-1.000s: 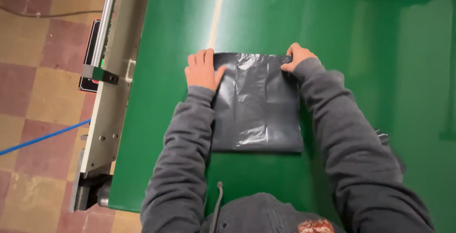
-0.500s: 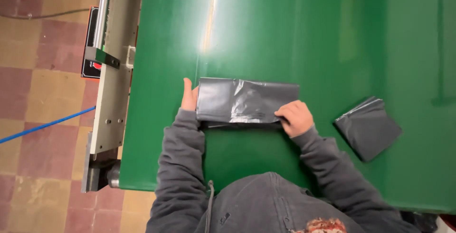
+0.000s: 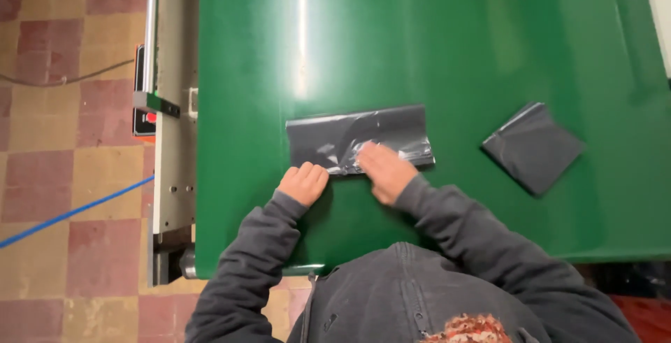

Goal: Folding plastic bags as they come off a conveyor belt and placing them in a bin.

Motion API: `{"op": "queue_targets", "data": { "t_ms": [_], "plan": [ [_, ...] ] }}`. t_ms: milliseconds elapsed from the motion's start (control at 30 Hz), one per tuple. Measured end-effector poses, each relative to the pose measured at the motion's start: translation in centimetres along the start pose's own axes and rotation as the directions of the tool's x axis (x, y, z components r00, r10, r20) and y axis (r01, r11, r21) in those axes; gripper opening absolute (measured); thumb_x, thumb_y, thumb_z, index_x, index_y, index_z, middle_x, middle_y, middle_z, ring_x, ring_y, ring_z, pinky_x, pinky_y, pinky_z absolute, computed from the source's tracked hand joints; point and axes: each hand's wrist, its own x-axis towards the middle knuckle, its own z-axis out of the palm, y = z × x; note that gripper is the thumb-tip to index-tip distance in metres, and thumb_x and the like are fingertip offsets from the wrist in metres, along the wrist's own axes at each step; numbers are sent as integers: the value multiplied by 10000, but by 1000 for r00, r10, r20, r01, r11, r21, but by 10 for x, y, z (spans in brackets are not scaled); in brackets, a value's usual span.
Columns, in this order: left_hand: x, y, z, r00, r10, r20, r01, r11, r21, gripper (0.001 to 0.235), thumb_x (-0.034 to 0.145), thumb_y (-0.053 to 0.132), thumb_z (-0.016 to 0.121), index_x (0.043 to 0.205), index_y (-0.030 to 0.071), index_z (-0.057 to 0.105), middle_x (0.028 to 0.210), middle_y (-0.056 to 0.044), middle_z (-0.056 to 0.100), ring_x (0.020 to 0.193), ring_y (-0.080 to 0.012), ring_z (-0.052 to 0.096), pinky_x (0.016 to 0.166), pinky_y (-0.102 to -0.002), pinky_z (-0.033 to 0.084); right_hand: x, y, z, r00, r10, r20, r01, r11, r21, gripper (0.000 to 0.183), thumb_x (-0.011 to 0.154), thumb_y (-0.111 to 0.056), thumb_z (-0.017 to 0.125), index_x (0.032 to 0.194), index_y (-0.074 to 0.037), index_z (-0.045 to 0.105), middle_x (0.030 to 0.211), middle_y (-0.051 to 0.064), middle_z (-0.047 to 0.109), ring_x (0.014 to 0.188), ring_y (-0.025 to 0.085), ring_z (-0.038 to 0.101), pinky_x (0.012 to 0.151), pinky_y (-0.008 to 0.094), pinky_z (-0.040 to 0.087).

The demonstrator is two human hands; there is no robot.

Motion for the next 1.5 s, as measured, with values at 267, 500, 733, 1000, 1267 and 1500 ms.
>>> {"op": "queue_targets", "data": {
  "t_ms": [267,500,733,1000,1267,1500],
  "plan": [
    [95,12,22,789,153,595,594,56,-802,352,950,360,517,929,69,714,882,-85,772,789,-237,749,704,-337,557,-94,8,66,991,-66,-118,99,950,297,382,881,2,582,1244,-81,670,1288,138,696,1298,338,620,1083,427,520],
    [99,-10,117,482,-105,870,873,-30,-487,524,1024,539,478,971,55,672,782,-106,644,632,-225,594,626,-371,479,-111,91,121,457,846,275,-604,68,794,232,1073,-212,553,1192,-54,674,897,42,674,752,146,573,688,333,500],
    [128,59,53,859,-466,213,512,769,-382,431,829,375,758,1009,39,558,946,-159,608,839,-401,605,668,-490,508,-105,86,102,328,776,539,-434,-383,815,160,1008,-199,585,1078,-57,563,893,13,628,743,132,615,639,310,524],
    [246,178,9,949,-285,133,274,542,-795,332,961,286,758,967,52,523,887,-196,561,791,-446,582,676,-496,492,-189,122,-52,278,874,-399,-375,481,793,589,896,-38,768,1400,14,467,1251,127,641,1117,178,634,993,340,542],
    [328,267,120,851,-409,329,524,612,-593,503,947,541,627,1088,81,482,1020,-177,693,826,-478,665,674,-563,525,-252,211,-88,93,935,-343,-516,340,786,726,848,-64,755,1482,-18,406,1114,146,730,940,199,714,819,320,590],
    [339,282,124,883,-358,304,444,848,-289,540,917,582,667,1079,89,513,1080,-114,608,955,-360,650,676,-514,564,-255,210,-88,105,947,-305,-701,288,652,784,825,-172,802,1493,-42,412,1108,191,750,961,243,740,890,348,588]
  ]
}}
